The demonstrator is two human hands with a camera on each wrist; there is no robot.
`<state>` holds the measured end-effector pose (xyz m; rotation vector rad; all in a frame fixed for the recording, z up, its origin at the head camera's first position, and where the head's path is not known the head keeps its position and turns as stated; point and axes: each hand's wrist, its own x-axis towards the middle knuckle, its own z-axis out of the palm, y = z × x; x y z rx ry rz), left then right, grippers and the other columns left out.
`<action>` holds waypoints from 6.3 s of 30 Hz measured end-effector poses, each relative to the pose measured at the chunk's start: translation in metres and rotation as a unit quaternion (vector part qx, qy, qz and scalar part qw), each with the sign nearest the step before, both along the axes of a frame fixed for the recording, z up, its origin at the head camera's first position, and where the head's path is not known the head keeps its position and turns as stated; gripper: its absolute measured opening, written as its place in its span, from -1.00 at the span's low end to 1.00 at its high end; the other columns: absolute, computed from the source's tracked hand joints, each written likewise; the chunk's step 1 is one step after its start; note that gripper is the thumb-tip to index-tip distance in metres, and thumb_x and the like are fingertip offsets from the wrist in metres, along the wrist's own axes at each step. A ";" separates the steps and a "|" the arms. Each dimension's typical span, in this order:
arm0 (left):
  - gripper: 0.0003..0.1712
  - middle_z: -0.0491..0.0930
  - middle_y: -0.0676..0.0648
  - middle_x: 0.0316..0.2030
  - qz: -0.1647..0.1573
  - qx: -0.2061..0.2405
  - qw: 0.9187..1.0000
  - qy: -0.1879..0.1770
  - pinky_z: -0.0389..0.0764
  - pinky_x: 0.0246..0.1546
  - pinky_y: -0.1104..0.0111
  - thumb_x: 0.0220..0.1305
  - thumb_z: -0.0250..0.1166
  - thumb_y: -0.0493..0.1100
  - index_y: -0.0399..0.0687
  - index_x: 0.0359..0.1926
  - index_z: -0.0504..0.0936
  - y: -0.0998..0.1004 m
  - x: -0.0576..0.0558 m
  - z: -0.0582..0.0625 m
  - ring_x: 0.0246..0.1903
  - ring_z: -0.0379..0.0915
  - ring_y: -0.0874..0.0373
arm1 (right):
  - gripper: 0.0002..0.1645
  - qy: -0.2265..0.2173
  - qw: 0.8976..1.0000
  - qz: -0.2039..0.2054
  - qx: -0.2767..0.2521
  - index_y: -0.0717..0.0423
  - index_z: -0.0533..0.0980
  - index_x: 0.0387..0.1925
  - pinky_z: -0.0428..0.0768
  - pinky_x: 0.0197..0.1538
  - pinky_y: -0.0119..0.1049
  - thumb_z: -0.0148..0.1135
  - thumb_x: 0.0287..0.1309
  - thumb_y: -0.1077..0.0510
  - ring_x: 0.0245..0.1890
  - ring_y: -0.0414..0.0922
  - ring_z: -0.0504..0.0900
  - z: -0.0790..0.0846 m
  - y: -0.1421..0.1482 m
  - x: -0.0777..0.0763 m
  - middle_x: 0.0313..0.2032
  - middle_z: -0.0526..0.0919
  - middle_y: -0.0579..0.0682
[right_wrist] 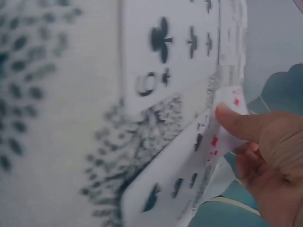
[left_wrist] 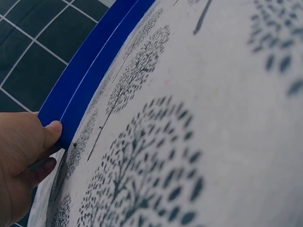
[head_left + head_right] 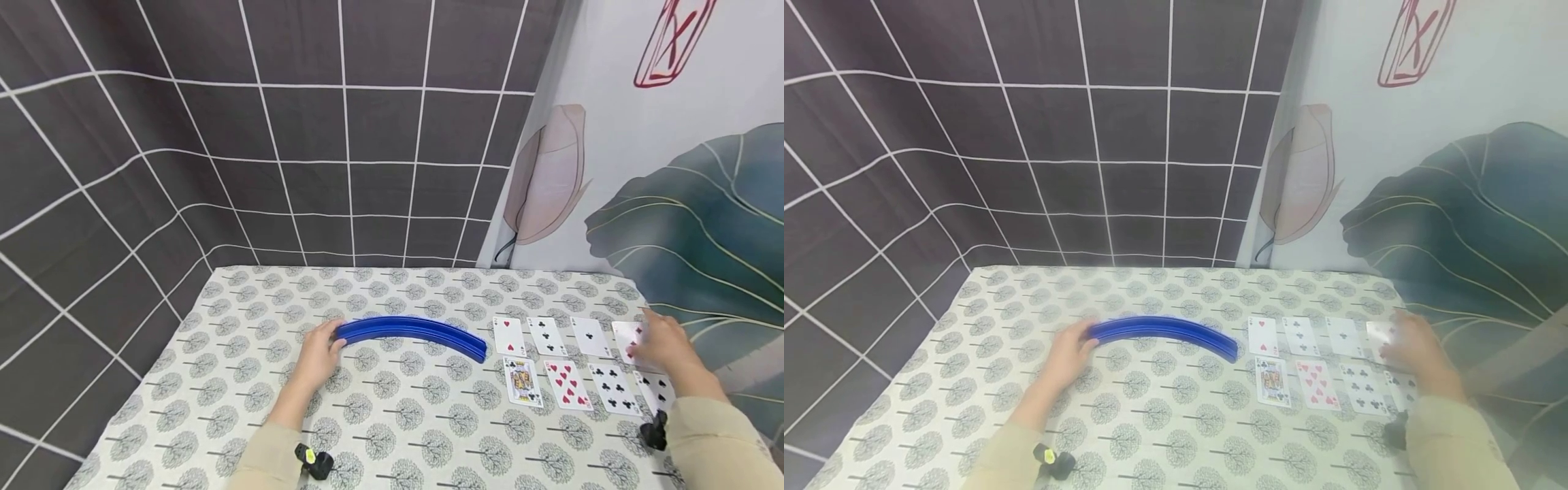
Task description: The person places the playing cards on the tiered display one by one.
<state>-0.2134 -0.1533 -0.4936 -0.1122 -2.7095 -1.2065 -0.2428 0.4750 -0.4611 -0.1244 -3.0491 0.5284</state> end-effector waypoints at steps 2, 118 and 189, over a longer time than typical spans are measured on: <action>-0.50 0.59 -0.30 0.15 -0.001 0.002 1.000 0.001 0.61 0.20 0.10 0.30 0.31 -0.39 -0.27 0.26 0.53 0.000 0.000 0.000 0.07 0.61 -0.17 | 0.12 0.014 1.000 -0.002 0.012 0.64 0.04 0.36 0.27 0.15 0.57 0.50 -0.10 0.29 0.10 0.69 0.15 0.002 -0.001 0.001 0.13 0.15 0.77; -0.45 0.64 -0.35 0.06 0.000 0.000 1.000 -0.014 0.62 0.17 0.06 0.25 0.39 -0.34 -0.33 0.26 0.53 0.000 -0.001 0.006 0.03 0.64 -0.21 | -0.71 0.298 0.949 0.002 -0.101 0.43 0.56 0.04 0.27 0.14 0.34 0.17 0.35 0.34 -0.28 0.42 0.65 0.038 -0.127 0.013 -0.20 0.66 0.48; -0.51 0.71 -0.27 -0.04 -0.002 0.036 0.999 -0.017 0.68 0.10 0.09 0.22 0.41 -0.34 -0.28 0.18 0.60 -0.002 -0.002 0.002 -0.04 0.68 -0.13 | -0.80 0.342 0.926 0.095 -0.129 0.37 0.64 -0.12 0.65 -0.27 0.08 0.31 0.20 0.44 -0.49 0.16 0.69 0.023 -0.212 -0.004 -0.38 0.73 0.28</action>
